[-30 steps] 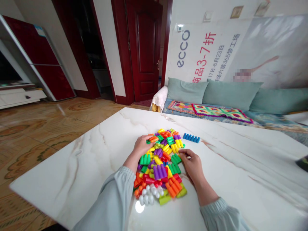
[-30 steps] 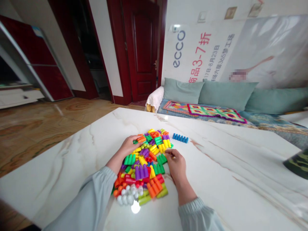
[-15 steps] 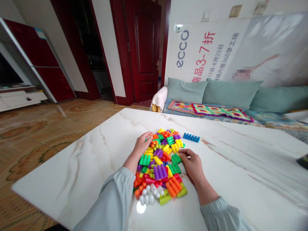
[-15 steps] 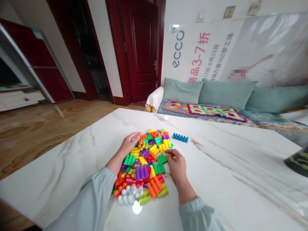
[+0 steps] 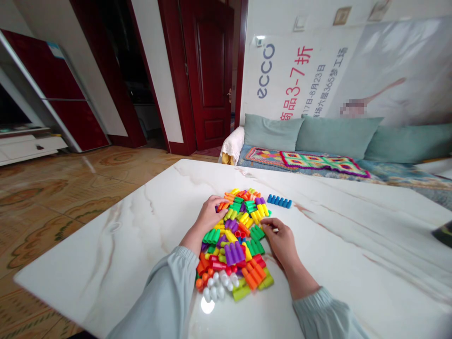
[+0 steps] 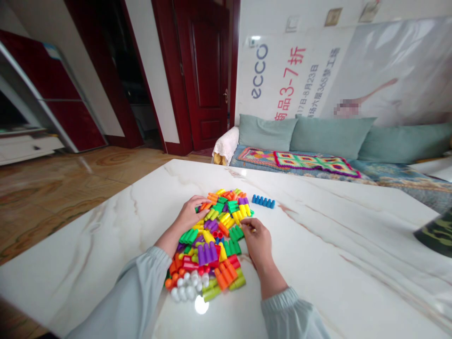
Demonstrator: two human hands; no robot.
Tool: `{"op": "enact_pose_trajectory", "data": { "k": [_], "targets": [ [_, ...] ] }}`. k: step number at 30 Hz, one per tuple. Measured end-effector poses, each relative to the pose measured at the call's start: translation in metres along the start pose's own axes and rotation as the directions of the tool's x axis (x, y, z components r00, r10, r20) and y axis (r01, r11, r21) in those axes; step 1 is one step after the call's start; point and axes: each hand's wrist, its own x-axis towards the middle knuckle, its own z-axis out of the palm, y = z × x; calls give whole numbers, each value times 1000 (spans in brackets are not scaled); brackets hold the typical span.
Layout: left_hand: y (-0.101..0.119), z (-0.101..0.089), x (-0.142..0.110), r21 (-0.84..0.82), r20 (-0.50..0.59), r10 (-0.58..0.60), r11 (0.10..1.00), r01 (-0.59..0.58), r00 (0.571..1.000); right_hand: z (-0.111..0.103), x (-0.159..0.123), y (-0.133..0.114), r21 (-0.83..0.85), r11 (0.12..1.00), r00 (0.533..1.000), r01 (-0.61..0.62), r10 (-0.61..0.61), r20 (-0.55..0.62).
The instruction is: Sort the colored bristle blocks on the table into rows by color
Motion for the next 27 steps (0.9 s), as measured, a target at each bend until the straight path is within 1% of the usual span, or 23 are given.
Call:
{"op": "enact_pose_trajectory", "data": {
  "k": [2,9,14,18,27],
  "targets": [
    [0,0,0,-7,-11,13,1000,-13,1000,0,0,0,3,1000,1000,3,-3,-3],
    [-6,2,0,-26,-49,-41,999,40,998,-1,0,-4,-9,1000,1000,2,-2,-3],
    [-5,1,0,71,44,4,997,-7,999,-2,-1,-6,-8,1000,1000,5,-5,-2],
    [-4,1,-1,61,77,29,998,-33,997,-2,-1,-5,-15,1000,1000,8,-8,-1],
    [-6,3,-1,131,57,-92,988,84,994,0,-1,-2,-13,1000,1000,-1,1,11]
  ]
}}
